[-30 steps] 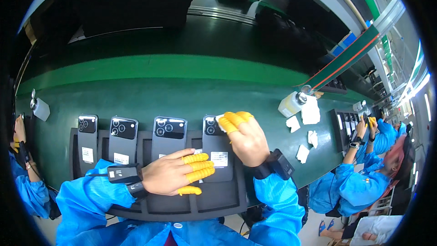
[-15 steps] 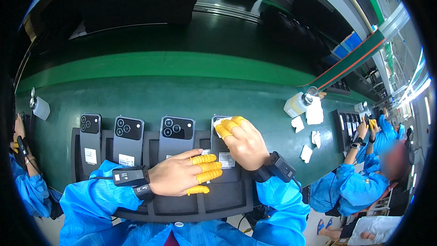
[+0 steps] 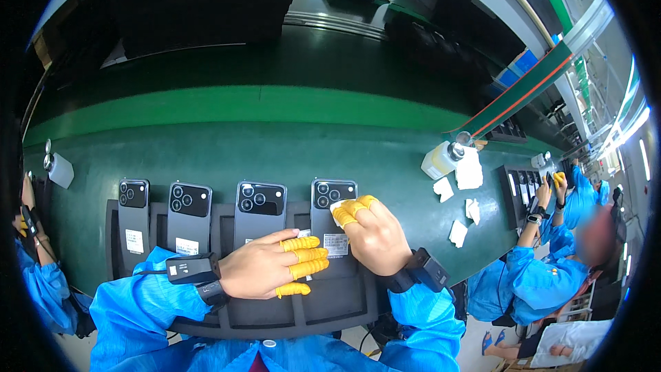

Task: The recorder is cleaning mobile phones on an assembly line using a wipe and liquid.

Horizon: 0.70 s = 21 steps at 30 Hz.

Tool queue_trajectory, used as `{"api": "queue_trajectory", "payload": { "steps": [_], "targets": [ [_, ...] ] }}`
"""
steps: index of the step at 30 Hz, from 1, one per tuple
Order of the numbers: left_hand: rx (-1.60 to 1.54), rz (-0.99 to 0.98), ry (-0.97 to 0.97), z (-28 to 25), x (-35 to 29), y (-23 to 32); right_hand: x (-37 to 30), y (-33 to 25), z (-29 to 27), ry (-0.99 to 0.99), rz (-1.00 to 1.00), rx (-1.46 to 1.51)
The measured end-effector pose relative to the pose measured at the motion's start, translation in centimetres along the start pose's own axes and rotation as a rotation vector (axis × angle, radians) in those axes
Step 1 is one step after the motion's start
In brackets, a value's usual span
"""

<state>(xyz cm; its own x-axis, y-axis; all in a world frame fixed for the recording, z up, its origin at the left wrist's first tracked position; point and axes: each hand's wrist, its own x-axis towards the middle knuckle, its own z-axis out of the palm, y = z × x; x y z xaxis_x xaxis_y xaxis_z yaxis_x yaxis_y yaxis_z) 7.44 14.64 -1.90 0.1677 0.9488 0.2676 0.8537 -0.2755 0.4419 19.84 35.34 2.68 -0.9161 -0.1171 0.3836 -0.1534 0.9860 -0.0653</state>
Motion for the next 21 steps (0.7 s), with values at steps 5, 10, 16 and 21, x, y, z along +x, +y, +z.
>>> {"api": "queue_trajectory", "payload": {
  "steps": [5,10,16,21],
  "targets": [
    [0.024,0.007,0.013,-0.3,0.4,0.0,1.9,0.2,0.8,0.069,-0.092,0.029],
    [-0.007,-0.004,0.037,-0.3,0.2,0.1,0.9,-0.2,1.5,0.011,-0.135,-0.011],
    [0.011,-0.013,0.008,-0.3,0.3,0.0,0.8,0.0,0.1,-0.015,-0.085,0.097],
    [0.035,0.009,0.012,-0.3,0.6,0.0,3.3,1.4,1.5,0.074,-0.067,-0.009]
  ]
}}
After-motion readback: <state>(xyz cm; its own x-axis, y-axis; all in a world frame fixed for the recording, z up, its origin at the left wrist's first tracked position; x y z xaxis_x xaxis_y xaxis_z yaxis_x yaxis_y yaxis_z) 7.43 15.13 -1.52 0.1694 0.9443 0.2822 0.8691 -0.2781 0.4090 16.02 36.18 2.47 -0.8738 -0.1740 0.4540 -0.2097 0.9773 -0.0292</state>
